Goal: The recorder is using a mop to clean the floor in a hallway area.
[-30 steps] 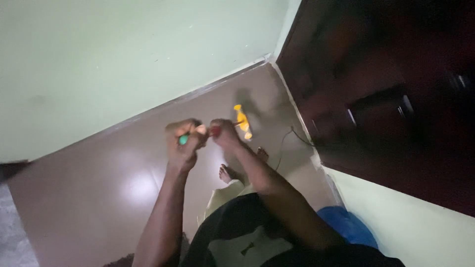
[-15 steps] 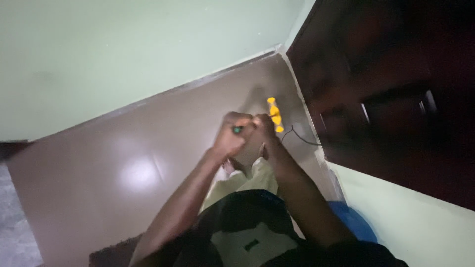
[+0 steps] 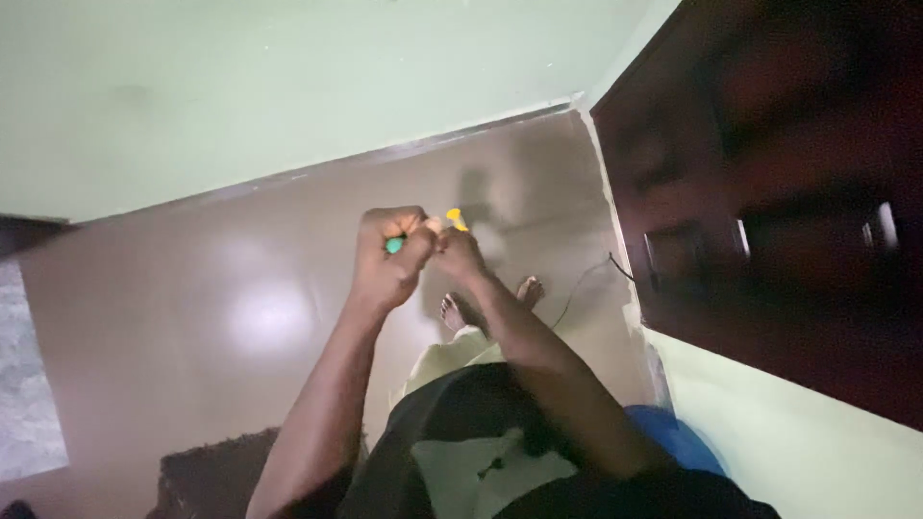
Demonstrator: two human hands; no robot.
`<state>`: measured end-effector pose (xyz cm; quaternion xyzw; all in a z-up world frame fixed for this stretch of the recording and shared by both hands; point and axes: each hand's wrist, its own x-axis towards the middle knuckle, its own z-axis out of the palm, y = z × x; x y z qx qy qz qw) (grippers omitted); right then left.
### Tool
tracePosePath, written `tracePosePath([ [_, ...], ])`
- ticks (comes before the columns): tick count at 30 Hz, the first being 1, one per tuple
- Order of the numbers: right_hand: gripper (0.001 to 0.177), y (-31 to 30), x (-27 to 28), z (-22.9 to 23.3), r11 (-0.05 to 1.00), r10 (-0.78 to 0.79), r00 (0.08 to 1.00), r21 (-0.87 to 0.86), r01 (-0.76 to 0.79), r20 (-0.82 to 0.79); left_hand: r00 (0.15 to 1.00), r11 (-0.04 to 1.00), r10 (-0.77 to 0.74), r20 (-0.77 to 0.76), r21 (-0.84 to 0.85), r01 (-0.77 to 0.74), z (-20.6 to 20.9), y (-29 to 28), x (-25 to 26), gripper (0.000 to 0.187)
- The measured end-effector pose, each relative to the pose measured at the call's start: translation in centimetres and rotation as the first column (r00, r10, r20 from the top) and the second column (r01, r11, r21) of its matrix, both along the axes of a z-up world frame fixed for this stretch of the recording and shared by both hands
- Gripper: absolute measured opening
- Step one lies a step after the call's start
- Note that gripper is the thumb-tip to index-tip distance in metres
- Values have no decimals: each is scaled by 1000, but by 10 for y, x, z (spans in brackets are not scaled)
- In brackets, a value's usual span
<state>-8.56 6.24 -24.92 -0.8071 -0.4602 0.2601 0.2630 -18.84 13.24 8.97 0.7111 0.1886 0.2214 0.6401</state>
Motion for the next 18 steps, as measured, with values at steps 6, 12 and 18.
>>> tracePosePath([
  [6,27,-92,43,52,995,97,995,-22,-97,-13,986,983,-157,52,104,151,-52,-27,19,26],
  [12,31,-117,69,31,981,194,981,-26,-195,-20,942,952,-287,-174,60,300,-60,-58,34,24],
  [18,36,-67,29,-45,973,162,984,-178,-146,75,972,990,-128,-195,27,136,-38,-26,7,17],
])
